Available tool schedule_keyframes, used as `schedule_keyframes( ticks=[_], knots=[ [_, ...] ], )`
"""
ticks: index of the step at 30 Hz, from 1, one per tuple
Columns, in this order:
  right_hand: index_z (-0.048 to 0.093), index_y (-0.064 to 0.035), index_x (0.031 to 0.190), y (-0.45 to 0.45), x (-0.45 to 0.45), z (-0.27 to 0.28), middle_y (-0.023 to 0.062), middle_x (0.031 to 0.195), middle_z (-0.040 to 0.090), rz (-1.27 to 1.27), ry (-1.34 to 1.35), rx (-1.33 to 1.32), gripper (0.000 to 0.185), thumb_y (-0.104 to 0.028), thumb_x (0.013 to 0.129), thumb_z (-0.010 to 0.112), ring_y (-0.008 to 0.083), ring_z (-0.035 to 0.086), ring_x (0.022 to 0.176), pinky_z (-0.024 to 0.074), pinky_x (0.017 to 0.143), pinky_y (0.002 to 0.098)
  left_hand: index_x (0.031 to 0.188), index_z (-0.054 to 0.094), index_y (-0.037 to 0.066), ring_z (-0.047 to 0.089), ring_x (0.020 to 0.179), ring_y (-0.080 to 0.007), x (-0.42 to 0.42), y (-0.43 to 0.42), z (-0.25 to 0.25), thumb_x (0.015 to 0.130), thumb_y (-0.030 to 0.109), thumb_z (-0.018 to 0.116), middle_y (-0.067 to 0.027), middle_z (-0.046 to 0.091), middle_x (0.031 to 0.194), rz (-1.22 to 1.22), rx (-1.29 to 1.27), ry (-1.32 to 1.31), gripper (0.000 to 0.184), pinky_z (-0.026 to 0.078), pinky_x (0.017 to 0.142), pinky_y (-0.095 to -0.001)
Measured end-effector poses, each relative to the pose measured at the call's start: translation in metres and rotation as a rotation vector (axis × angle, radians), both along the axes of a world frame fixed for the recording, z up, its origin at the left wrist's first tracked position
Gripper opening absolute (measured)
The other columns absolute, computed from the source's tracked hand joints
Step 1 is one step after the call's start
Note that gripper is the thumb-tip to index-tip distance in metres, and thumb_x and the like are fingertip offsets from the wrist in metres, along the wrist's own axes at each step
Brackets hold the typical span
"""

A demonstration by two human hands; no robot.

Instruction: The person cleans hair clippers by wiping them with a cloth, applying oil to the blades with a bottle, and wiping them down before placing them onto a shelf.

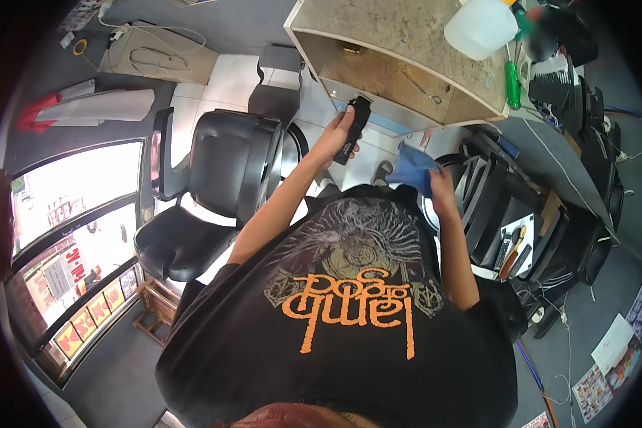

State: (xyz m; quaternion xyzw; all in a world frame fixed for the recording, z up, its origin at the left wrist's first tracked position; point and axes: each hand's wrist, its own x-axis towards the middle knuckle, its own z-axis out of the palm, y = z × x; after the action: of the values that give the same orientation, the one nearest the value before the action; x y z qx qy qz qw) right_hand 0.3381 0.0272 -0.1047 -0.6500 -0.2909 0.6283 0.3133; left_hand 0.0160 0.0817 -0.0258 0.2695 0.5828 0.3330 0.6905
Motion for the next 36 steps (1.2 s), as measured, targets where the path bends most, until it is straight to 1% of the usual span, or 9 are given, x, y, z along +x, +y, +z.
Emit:
schedule_keyframes(
  ticks=[5, 6, 9, 10, 13, 19, 24, 27, 36],
  knots=[
    [0.064, 0.0096, 0.133, -0.014, 0.000, 0.019, 0.0140, 0.119, 0.073, -0.003, -0.116, 0.022, 0.038, -0.009, 0.102, 0.050, 0.0194, 0.070, 0.104, 0.0544, 0.094, 0.0327, 0.098, 0.064, 0.001, 0.065, 0.061, -0.0135, 0.031, 0.066, -0.037, 0.100, 0.056, 0.067, -0.0086, 0.064, 0.078, -0.139, 0.251, 0.105, 0.055, 0.053, 0.051, -0.0316],
    [0.065, 0.0091, 0.132, -0.017, 0.005, 0.015, 0.0134, 0.118, 0.074, 0.004, -0.128, 0.016, 0.038, -0.009, 0.103, 0.051, 0.0181, 0.070, 0.105, 0.0542, 0.094, 0.0321, 0.091, 0.069, -0.002, 0.073, 0.067, -0.0220, 0.033, 0.088, -0.073, 0.095, 0.054, 0.074, -0.0165, 0.072, 0.081, -0.164, 0.373, 0.157, 0.056, 0.058, 0.056, -0.0386],
    [0.064, 0.0086, 0.134, -0.026, 0.006, 0.052, 0.0128, 0.118, 0.074, 0.053, -0.266, 0.014, 0.038, -0.010, 0.102, 0.053, 0.0175, 0.069, 0.104, 0.0540, 0.093, 0.0313, 0.099, 0.074, -0.004, 0.077, 0.086, -0.0332, 0.047, 0.131, -0.089, 0.092, 0.059, 0.075, -0.0245, 0.077, 0.095, -0.106, 0.478, 0.692, 0.064, 0.060, 0.077, -0.0427],
    [0.063, 0.0087, 0.134, -0.031, 0.015, 0.049, 0.0135, 0.120, 0.073, 0.069, -0.246, 0.020, 0.039, -0.013, 0.103, 0.053, 0.0198, 0.069, 0.107, 0.0523, 0.096, 0.0316, 0.111, 0.075, -0.003, 0.074, 0.106, -0.0401, 0.050, 0.146, -0.093, 0.090, 0.066, 0.073, -0.0264, 0.077, 0.102, -0.077, 0.396, 0.606, 0.072, 0.057, 0.091, -0.0430],
    [0.065, 0.0067, 0.131, -0.049, 0.046, 0.034, 0.0127, 0.116, 0.073, 0.063, -0.249, 0.011, 0.036, -0.012, 0.103, 0.054, 0.0178, 0.068, 0.106, 0.0514, 0.094, 0.0302, 0.115, 0.075, -0.001, 0.072, 0.109, -0.0405, 0.055, 0.182, -0.124, 0.090, 0.062, 0.075, -0.0254, 0.076, 0.112, 0.020, 0.711, 0.757, 0.068, 0.057, 0.093, -0.0433],
    [0.069, 0.0045, 0.125, -0.075, 0.089, 0.001, 0.0082, 0.108, 0.073, 0.011, -0.262, 0.043, 0.031, -0.010, 0.102, 0.054, 0.0135, 0.064, 0.097, 0.0497, 0.088, 0.0287, 0.125, 0.072, 0.008, 0.063, 0.123, -0.0408, 0.049, 0.225, -0.151, 0.093, 0.038, 0.067, -0.0191, 0.072, 0.129, -0.220, 0.728, 1.160, 0.044, 0.048, 0.108, -0.0478],
    [0.071, 0.0031, 0.119, -0.082, 0.109, -0.008, 0.0072, 0.102, 0.072, -0.036, -0.283, 0.054, 0.027, -0.006, 0.101, 0.053, 0.0120, 0.062, 0.094, 0.0486, 0.085, 0.0278, 0.131, 0.070, 0.010, 0.060, 0.130, -0.0392, 0.035, 0.236, -0.178, 0.096, 0.043, 0.062, -0.0164, 0.068, 0.137, -0.243, 0.773, 1.237, 0.049, 0.045, 0.112, -0.0484],
    [0.068, 0.0069, 0.124, -0.088, 0.122, -0.011, 0.0179, 0.107, 0.075, -0.043, -0.268, 0.067, 0.034, -0.007, 0.096, 0.055, 0.0213, 0.069, 0.097, 0.0523, 0.088, 0.0331, 0.134, 0.068, 0.010, 0.058, 0.133, -0.0403, 0.032, 0.240, -0.179, 0.096, 0.045, 0.061, -0.0174, 0.066, 0.140, -0.285, 0.784, 1.229, 0.052, 0.043, 0.114, -0.0496],
    [0.070, 0.0047, 0.121, -0.111, 0.127, -0.008, 0.0170, 0.105, 0.076, -0.194, -0.200, 0.019, 0.031, -0.009, 0.097, 0.056, 0.0206, 0.070, 0.096, 0.0525, 0.087, 0.0322, 0.137, 0.066, 0.008, 0.055, 0.135, -0.0428, 0.038, 0.249, -0.176, 0.097, 0.046, 0.061, -0.0203, 0.065, 0.141, -0.337, 0.817, 1.273, 0.056, 0.040, 0.116, -0.0523]
  ],
)
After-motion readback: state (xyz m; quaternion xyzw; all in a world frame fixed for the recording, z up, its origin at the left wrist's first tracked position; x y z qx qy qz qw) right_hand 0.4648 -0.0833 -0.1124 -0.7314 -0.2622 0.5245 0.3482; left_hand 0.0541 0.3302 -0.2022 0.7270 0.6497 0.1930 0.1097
